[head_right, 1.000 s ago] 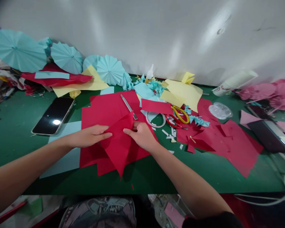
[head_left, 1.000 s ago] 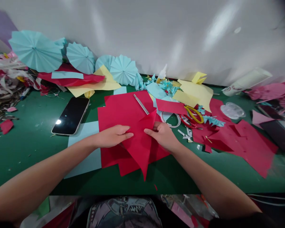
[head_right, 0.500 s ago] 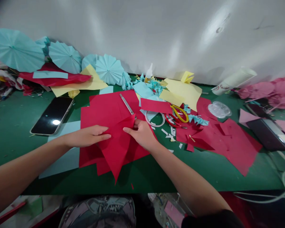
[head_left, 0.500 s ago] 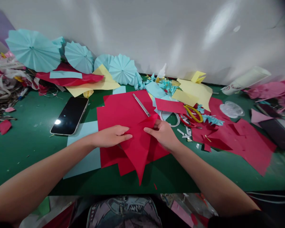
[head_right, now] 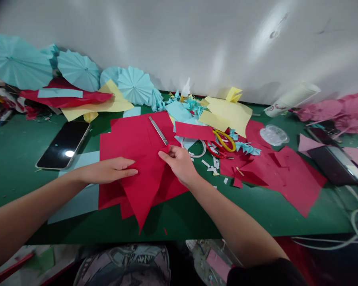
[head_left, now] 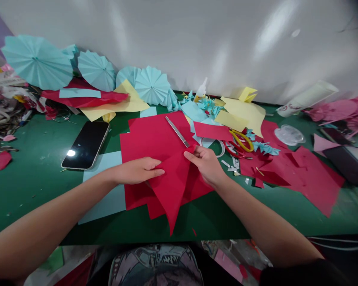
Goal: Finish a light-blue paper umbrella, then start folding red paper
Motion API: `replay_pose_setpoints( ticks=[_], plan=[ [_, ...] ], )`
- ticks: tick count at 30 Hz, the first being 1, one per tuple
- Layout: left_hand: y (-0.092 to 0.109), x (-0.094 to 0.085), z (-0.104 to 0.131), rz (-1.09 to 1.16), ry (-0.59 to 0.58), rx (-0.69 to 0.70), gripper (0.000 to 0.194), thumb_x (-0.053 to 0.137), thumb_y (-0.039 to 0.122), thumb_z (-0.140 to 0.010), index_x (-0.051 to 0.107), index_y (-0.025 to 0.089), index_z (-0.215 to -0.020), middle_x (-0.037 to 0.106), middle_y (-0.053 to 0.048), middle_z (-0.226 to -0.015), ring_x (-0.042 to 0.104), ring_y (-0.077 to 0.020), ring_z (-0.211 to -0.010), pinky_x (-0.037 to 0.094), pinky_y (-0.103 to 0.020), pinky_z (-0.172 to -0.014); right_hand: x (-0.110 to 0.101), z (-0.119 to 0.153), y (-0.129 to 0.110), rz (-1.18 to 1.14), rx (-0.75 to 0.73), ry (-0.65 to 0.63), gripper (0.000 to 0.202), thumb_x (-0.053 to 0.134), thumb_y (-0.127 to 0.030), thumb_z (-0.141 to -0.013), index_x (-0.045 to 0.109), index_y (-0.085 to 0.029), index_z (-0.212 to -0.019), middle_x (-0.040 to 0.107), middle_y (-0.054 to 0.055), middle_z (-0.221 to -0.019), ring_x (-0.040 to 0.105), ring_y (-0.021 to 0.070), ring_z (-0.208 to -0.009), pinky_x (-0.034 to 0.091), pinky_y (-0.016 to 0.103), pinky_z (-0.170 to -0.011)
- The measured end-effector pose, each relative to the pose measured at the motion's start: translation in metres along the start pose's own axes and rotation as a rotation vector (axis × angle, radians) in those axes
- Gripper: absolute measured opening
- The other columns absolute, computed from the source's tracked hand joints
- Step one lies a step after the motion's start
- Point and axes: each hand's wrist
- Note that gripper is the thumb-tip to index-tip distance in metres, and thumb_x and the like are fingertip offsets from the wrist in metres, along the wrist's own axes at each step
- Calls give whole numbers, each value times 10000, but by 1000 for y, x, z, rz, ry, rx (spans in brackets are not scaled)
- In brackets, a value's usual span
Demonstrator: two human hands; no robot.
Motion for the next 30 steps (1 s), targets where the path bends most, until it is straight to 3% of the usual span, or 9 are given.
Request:
replay_pose_setpoints(
  ticks=[5,11,16,22,26,30],
  plan=[
    [2,-2,1,66,-38,-15,322,358,389,-883,459,175,-664,530,20,-711,461,-93,-607,325,-210,-546,-2,0,1,4,12,63,225,685,-390,-660,612,-181,-622,638,-4,-607,592,123,-565,468,268,-556],
    [-2,-4,2,56,-46,-38,329,364,406,-881,481,174,-679,535,19,-717,453,-91,-602,306,-209,-531,-6,-6,0,60,-45,133,196,721,-356,-604,665,-191,-695,633,-13,-591,561,102,-523,433,252,-518],
    [-2,-6,2,-14,-42,-59,366,358,438,-871,400,173,-621,472,23,-662,426,-94,-584,314,-214,-533,-13,-10,-6,86,-81,186,197,701,-367,-620,640,-180,-622,585,-25,-495,516,90,-425,364,230,-426],
    [-4,-8,2,-2,-55,-94,360,387,418,-852,356,174,-590,392,31,-626,368,-85,-543,296,-213,-499,-21,-16,-11,-40,-135,341,213,679,-370,-636,598,-174,-655,616,-20,-565,527,72,-424,344,194,-399],
    [-6,-8,3,131,-43,-118,344,408,428,-840,426,169,-614,455,23,-647,390,-86,-546,295,-211,-502,-18,-15,-9,-41,-103,225,270,629,-445,-686,609,-187,-767,602,-20,-624,545,78,-470,360,194,-397],
    [-6,-8,3,151,-43,-130,332,414,426,-842,453,167,-637,475,24,-648,392,-83,-540,292,-207,-496,-12,-10,-7,69,-108,39,290,732,-365,-589,619,-184,-786,571,-41,-607,508,70,-484,413,216,-455]
  ],
)
Point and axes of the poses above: each hand's wrist, its own z-axis away from the middle knuckle, its own x-axis out of the palm, y = z × x
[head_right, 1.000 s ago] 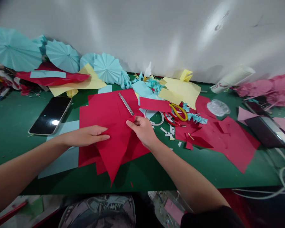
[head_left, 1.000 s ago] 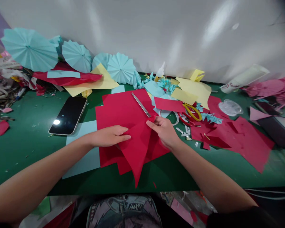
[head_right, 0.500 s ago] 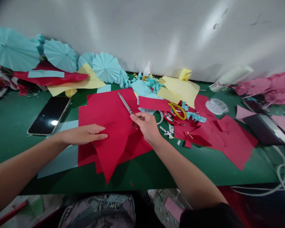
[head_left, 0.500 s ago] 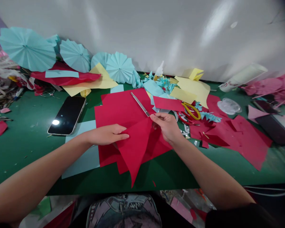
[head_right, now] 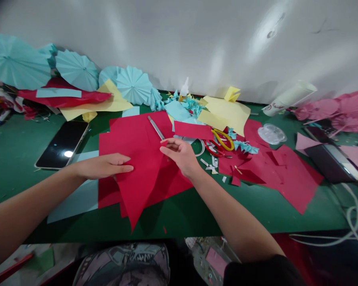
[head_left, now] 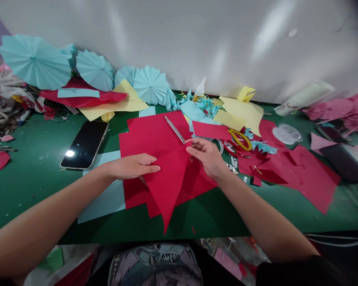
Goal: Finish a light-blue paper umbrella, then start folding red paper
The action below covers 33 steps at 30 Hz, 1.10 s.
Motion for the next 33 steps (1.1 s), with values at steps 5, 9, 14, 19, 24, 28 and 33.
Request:
replay_pose_setpoints(
  ticks=[5,9,14,19,24,28,33],
  plan=[
    [2,-1,0,-51,-47,37,341,404,402,-850,406,168,-603,442,22,-641,385,-83,-547,312,-208,-504,-2,0,1,89,-33,56,215,660,-364,-685,600,-170,-612,560,-28,-495,498,70,-436,383,223,-457],
    [4,0,1,-89,29,1,352,415,407,-844,374,172,-584,406,26,-641,375,-84,-551,317,-212,-517,-5,-3,2,17,9,162,255,635,-420,-703,591,-175,-645,594,-10,-535,541,85,-455,385,213,-436],
    [7,4,1,71,116,-38,310,400,386,-854,415,174,-629,471,24,-664,429,-94,-590,346,-210,-560,3,5,1,-10,150,-92,364,615,-530,-687,597,-167,-678,602,5,-565,563,112,-484,435,238,-444],
    [7,8,0,131,139,-20,338,416,407,-846,384,180,-597,407,42,-589,366,-84,-523,301,-207,-507,11,14,1,72,164,-190,306,694,-443,-640,580,-160,-619,593,-6,-577,542,101,-520,433,245,-514],
    [7,11,0,92,187,-28,328,397,414,-846,388,184,-612,440,35,-624,397,-92,-548,317,-216,-531,11,13,4,7,181,-184,334,650,-475,-675,560,-160,-613,587,-2,-609,534,102,-548,428,267,-567],
    [8,11,-1,28,257,-8,333,383,420,-845,368,186,-608,418,36,-618,408,-95,-563,328,-221,-539,11,14,3,120,181,-258,395,672,-483,-644,466,-166,-529,495,-35,-502,447,73,-464,344,231,-473],
    [11,8,-3,-116,287,5,301,441,402,-809,349,192,-614,333,55,-560,337,-79,-484,250,-220,-459,9,14,0,276,85,-332,417,628,-465,-689,401,-178,-487,412,-60,-464,361,54,-432,265,221,-433]
  ],
)
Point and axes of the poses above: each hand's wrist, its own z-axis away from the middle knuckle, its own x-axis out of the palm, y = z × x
